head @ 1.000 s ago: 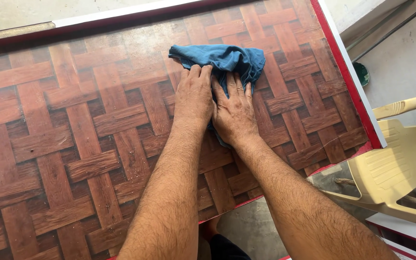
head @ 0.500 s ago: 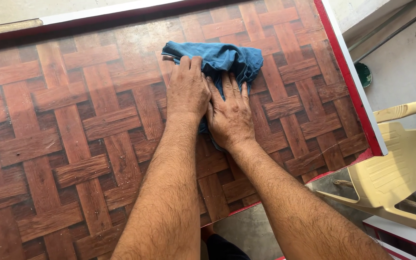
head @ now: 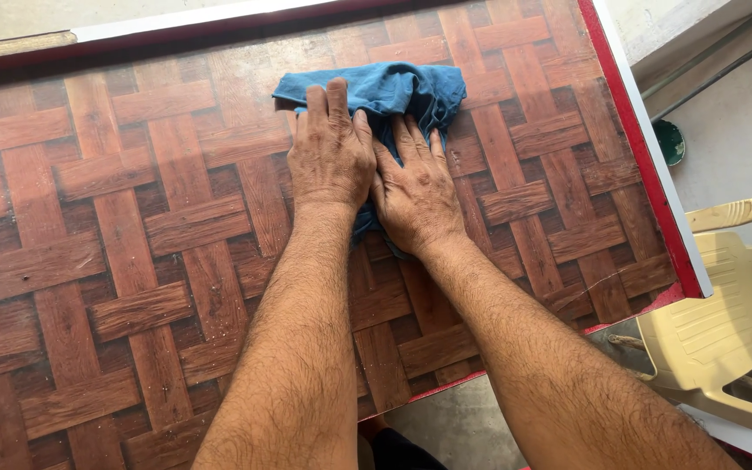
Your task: Cleaning a countertop by peeling off a laminate sheet and wiping the surface with a cloth.
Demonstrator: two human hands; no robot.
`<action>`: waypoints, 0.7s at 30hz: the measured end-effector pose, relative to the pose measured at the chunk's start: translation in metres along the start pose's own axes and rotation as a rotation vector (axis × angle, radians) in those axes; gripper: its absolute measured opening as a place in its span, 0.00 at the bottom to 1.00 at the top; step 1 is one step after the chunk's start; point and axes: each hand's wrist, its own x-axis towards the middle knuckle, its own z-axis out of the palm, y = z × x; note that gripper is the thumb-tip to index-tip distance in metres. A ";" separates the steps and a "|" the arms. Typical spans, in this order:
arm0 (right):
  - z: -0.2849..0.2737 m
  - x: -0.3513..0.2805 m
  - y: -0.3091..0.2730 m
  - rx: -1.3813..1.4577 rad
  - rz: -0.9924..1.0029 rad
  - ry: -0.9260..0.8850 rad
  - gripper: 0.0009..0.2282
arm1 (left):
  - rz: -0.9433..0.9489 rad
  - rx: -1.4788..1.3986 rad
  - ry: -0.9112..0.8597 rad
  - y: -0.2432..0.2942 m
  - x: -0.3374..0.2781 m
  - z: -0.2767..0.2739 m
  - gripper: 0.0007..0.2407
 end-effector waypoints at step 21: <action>-0.001 0.045 0.022 0.007 -0.050 0.003 0.20 | 0.067 0.183 0.165 -0.016 0.017 0.024 0.14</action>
